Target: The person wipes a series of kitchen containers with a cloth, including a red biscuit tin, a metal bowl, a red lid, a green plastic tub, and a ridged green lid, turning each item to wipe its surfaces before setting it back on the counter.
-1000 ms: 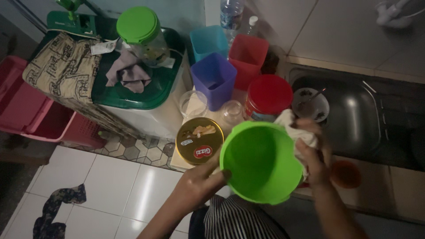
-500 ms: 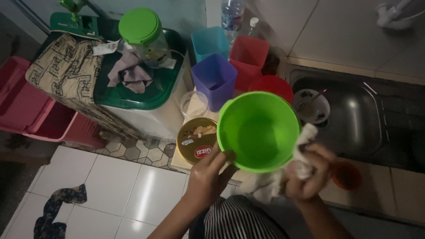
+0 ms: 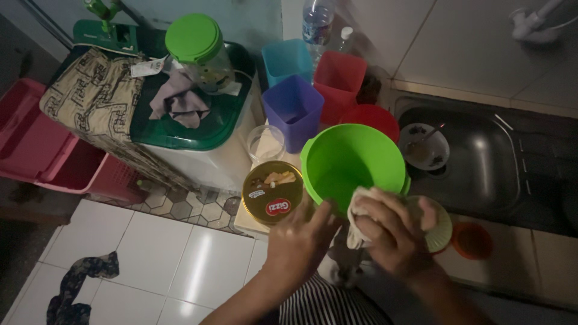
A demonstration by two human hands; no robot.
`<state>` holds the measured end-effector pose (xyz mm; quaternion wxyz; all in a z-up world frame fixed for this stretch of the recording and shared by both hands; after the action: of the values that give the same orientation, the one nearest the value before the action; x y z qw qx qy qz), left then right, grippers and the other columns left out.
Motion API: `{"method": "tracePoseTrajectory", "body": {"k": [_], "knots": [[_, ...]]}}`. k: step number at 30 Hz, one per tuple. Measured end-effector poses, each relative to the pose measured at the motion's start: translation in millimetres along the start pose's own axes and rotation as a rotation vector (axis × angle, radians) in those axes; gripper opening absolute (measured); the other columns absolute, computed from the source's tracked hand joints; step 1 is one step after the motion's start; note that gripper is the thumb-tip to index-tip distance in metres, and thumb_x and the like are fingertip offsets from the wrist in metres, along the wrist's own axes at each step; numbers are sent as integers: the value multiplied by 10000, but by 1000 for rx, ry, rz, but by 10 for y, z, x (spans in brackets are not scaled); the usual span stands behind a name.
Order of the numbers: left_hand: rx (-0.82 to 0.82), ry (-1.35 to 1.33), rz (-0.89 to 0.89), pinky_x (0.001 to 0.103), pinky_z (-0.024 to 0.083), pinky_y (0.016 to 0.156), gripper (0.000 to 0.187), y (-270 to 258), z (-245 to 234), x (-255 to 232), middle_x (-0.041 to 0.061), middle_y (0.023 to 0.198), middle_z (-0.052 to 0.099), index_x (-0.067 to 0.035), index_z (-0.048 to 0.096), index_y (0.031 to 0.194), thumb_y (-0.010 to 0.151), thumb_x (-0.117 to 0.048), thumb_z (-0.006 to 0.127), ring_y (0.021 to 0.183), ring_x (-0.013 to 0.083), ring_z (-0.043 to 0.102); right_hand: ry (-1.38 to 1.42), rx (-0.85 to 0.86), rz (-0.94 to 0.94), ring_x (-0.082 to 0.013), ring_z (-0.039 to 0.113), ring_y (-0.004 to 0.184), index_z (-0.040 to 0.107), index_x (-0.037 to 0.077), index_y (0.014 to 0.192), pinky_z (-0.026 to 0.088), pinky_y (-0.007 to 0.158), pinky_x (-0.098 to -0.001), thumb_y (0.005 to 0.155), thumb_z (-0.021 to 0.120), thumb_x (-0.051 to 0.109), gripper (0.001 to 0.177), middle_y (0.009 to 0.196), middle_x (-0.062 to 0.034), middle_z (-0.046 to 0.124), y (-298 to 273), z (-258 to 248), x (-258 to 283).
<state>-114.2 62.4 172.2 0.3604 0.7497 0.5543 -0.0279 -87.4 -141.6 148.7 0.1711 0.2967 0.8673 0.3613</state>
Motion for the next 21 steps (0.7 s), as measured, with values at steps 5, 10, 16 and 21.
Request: {"method": "tracePoseTrajectory", "body": {"k": [5, 10, 16, 21], "knots": [[26, 2, -73, 412, 608, 674, 546, 75, -115, 44, 199, 1143, 706, -105, 628, 1306, 882, -388, 825, 833, 308, 767, 313, 36, -32, -256, 612, 1173, 567, 83, 1137, 514, 1049, -519, 911, 765, 195, 321, 1222, -100, 611, -130, 83, -225], [34, -430, -197, 398, 598, 935, 1023, 250, -453, 596, 134, 1365, 623, -64, 459, 1459, 639, -476, 912, 1172, 268, 696, 827, -67, 163, -248, 647, 1058, 535, 57, 1166, 527, 984, -471, 833, 772, 241, 448, 1160, -109, 641, -221, -58, -423], [232, -994, 61, 418, 383, 1121, 1106, 253, 1, 934, 125, 1467, 439, -48, 426, 1455, 541, -360, 964, 1368, 300, 441, 1018, -105, 234, -272, 712, 1000, 524, 39, 1202, 582, 981, -499, 968, 712, 156, 323, 1135, -178, 685, -221, -42, -392], [351, -1001, -188, 377, 495, 842, 609, -67, 272, 780, 24, 1034, 558, -101, 571, 960, 652, -409, 997, 1002, 205, 586, 1132, 57, 350, -266, 729, 1046, 568, 64, 1186, 601, 911, -434, 940, 709, 97, 286, 1130, -143, 728, -220, -25, -515]]}}
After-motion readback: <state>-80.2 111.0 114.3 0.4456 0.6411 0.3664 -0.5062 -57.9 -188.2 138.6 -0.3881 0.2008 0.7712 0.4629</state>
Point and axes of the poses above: each hand's wrist, its own y-axis towards the middle knuckle, its own z-axis out of the palm, x = y × z, the point moved 2 cm from there along y, towards the middle knuckle
